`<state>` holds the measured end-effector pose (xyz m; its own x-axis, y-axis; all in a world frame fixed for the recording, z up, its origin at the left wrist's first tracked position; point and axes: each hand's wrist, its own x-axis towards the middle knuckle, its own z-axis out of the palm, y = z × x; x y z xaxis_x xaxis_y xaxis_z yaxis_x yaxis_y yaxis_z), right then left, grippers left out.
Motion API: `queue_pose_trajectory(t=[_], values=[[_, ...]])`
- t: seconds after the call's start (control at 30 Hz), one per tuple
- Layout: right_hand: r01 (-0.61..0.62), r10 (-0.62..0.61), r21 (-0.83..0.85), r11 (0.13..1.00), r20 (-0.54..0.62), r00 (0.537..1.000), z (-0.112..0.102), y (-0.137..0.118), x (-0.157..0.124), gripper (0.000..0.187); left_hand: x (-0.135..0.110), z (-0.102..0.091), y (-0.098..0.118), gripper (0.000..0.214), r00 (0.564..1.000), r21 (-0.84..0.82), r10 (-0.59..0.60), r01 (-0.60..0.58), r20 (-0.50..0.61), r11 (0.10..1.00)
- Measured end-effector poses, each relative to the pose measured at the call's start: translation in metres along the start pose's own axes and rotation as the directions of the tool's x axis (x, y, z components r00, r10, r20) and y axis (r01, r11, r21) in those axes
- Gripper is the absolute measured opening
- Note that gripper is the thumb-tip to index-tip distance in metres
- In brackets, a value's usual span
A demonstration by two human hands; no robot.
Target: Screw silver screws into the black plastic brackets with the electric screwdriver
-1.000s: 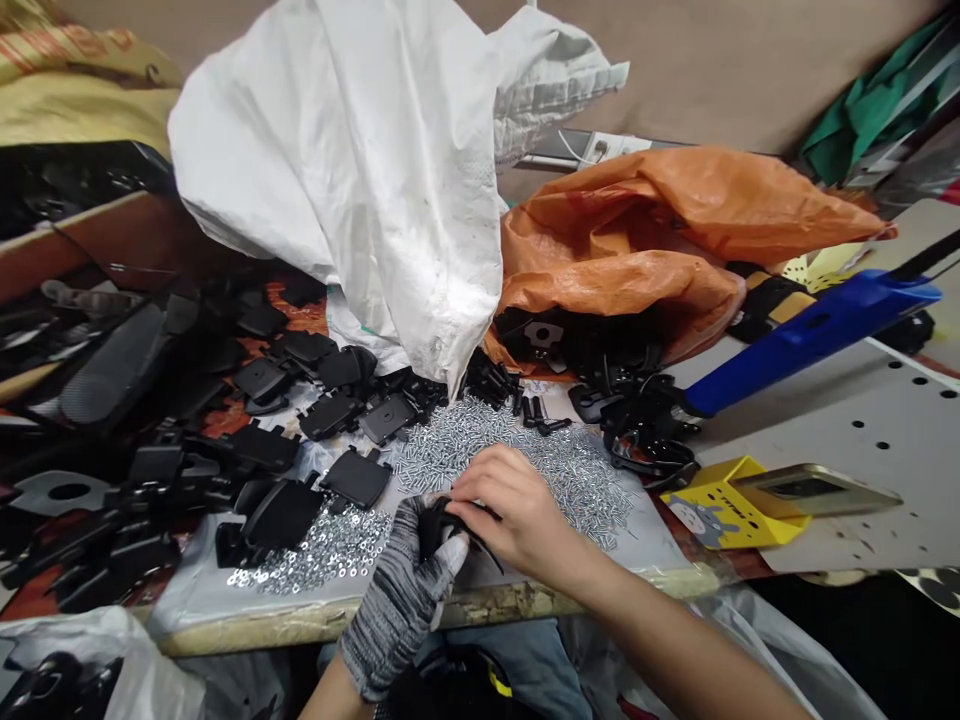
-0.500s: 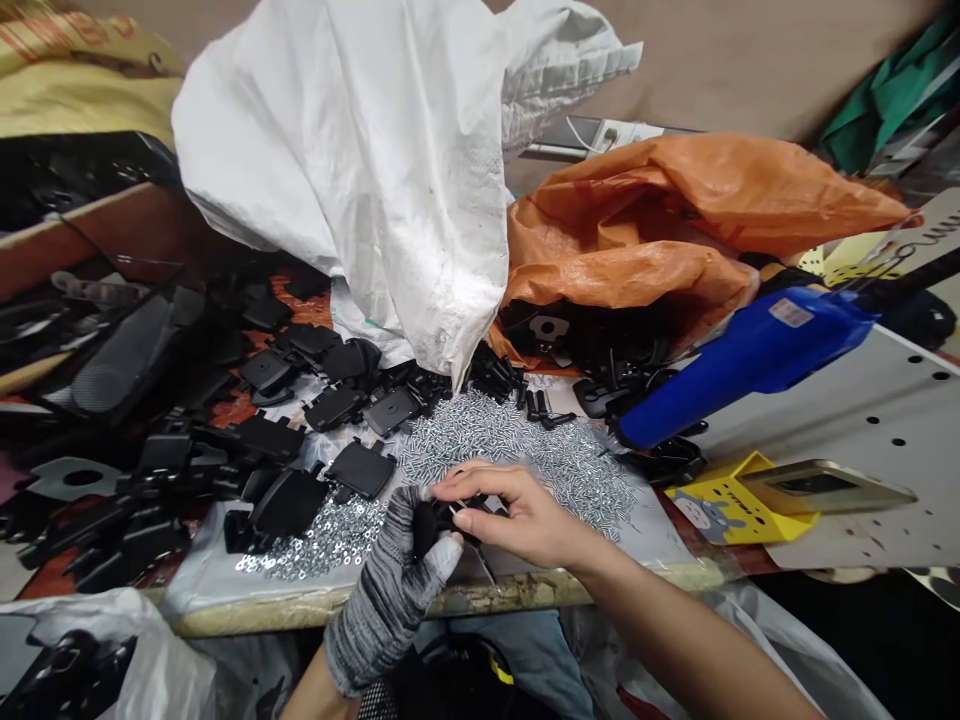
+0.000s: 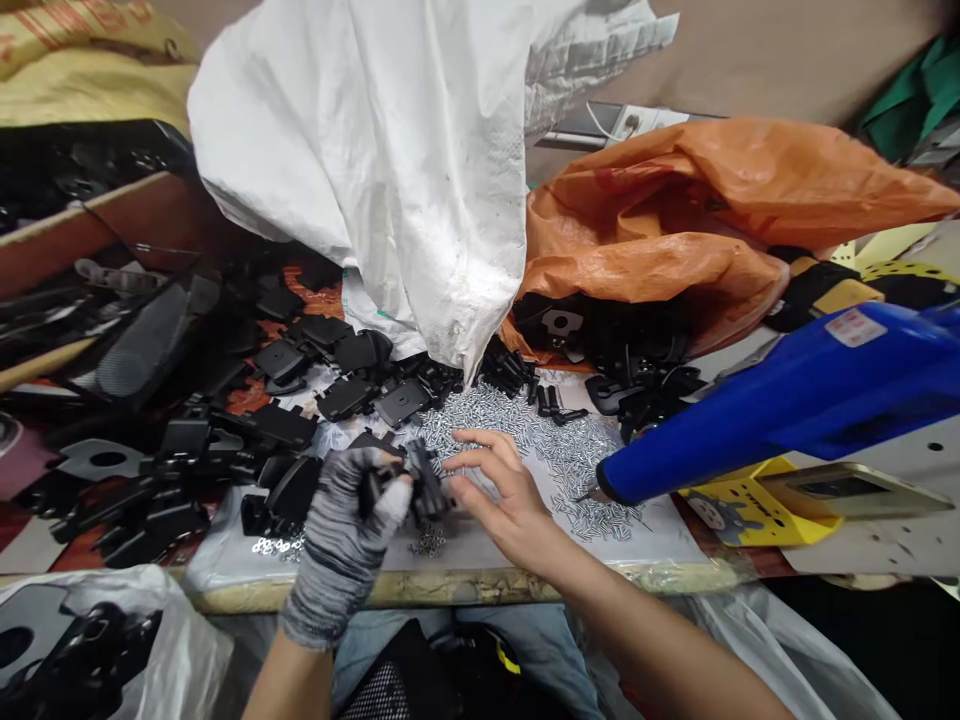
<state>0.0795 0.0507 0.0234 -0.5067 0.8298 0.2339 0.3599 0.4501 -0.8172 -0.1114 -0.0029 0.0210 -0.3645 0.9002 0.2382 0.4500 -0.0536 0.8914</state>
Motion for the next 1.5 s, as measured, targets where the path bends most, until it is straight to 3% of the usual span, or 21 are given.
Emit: queue_pose_trajectory(t=[0.1,0.23,0.3,0.4,0.47,0.6,0.77,0.9,0.93,0.97,1.0,1.03,1.07,1.1,1.13,1.17,1.23,1.3,1.37,1.43,1.5], values=[[-0.032,0.081,-0.23,0.973,0.207,0.975,0.011,0.013,-0.01,0.004,0.011,-0.016,-0.002,0.017,0.988,0.207,0.123,-0.102,-0.091,0.973],[-0.019,0.131,-0.313,0.95,0.343,0.93,0.026,0.025,-0.017,0.01,0.01,-0.018,0.0,0.032,0.984,0.29,0.18,-0.171,-0.005,0.942],[-0.014,0.097,-0.269,0.963,0.296,0.95,0.025,0.025,-0.013,0.011,0.006,-0.014,0.001,0.031,0.981,0.264,0.181,-0.194,0.07,0.945],[0.048,-0.048,-0.098,0.994,0.009,0.999,0.013,0.017,-0.003,0.01,0.002,-0.006,0.005,0.025,0.963,0.214,0.182,-0.223,0.198,0.951],[0.189,-0.194,-0.049,0.981,-0.133,0.972,0.004,0.008,0.004,0.011,0.0,-0.002,0.008,0.02,0.951,0.227,0.179,-0.238,0.251,0.944],[0.374,-0.377,-0.084,0.923,-0.016,0.926,-0.009,-0.011,0.009,0.024,-0.003,0.001,0.01,0.014,0.935,0.243,0.169,-0.25,0.311,0.937],[0.295,-0.294,0.133,0.946,-0.022,0.955,-0.018,-0.027,-0.007,0.023,-0.012,0.009,0.016,0.027,0.949,-0.018,0.171,-0.172,0.266,0.985],[0.264,-0.276,-0.124,0.956,-0.092,0.957,-0.04,-0.031,-0.018,0.04,-0.017,0.035,0.023,0.018,0.944,-0.239,0.035,0.047,0.329,0.97],[0.254,-0.308,-0.238,0.937,-0.228,0.924,-0.053,-0.029,-0.017,0.043,-0.018,0.041,0.024,0.014,0.928,-0.279,-0.02,0.132,0.371,0.951],[0.22,-0.368,-0.361,0.906,-0.418,0.83,-0.068,-0.025,-0.016,0.043,-0.018,0.047,0.024,0.012,0.905,-0.316,-0.077,0.224,0.419,0.922],[0.143,-0.439,-0.47,0.871,-0.614,0.656,-0.087,-0.02,-0.014,0.044,-0.019,0.052,0.023,0.013,0.877,-0.345,-0.13,0.313,0.463,0.885],[0.036,-0.491,-0.528,0.848,-0.76,0.427,-0.108,-0.012,-0.01,0.047,-0.02,0.056,0.022,0.015,0.847,-0.363,-0.173,0.388,0.503,0.847],[-0.082,-0.491,-0.521,0.85,-0.838,0.236,-0.129,-0.003,-0.007,0.052,-0.021,0.059,0.02,0.018,0.821,-0.369,-0.199,0.439,0.535,0.819],[-0.142,-0.436,-0.46,0.877,-0.884,0.169,-0.149,0.007,-0.003,0.059,-0.023,0.061,0.018,0.021,0.805,-0.364,-0.214,0.464,0.553,0.807],[-0.119,-0.295,-0.333,0.935,-0.921,0.256,-0.166,0.017,0.001,0.058,-0.025,0.064,0.016,0.024,0.799,-0.356,-0.22,0.472,0.559,0.806],[-0.068,-0.138,-0.178,0.982,-0.91,0.39,-0.179,0.027,0.004,0.052,-0.027,0.067,0.014,0.025,0.799,-0.349,-0.227,0.473,0.557,0.809],[-0.04,0.024,0.002,0.999,-0.84,0.543,-0.185,0.041,0.011,0.044,-0.031,0.072,0.01,0.027,0.81,-0.345,-0.25,0.475,0.53,0.809],[-0.01,0.118,0.139,0.99,-0.795,0.596,-0.168,0.043,0.017,0.047,-0.034,0.078,0.008,0.027,0.826,-0.356,-0.28,0.482,0.489,0.8],[0.029,0.207,0.313,0.949,-0.69,0.694,-0.136,0.03,0.022,0.051,-0.037,0.084,0.007,0.026,0.842,-0.36,-0.294,0.474,0.452,0.804],[0.061,0.22,0.453,0.889,-0.542,0.811,-0.102,0.01,0.025,0.048,-0.038,0.087,0.006,0.023,0.856,-0.348,-0.296,0.456,0.425,0.819],[0.114,0.189,0.557,0.823,-0.457,0.869,-0.072,-0.009,0.027,0.046,-0.039,0.089,0.006,0.023,0.859,-0.339,-0.304,0.454,0.413,0.824]])
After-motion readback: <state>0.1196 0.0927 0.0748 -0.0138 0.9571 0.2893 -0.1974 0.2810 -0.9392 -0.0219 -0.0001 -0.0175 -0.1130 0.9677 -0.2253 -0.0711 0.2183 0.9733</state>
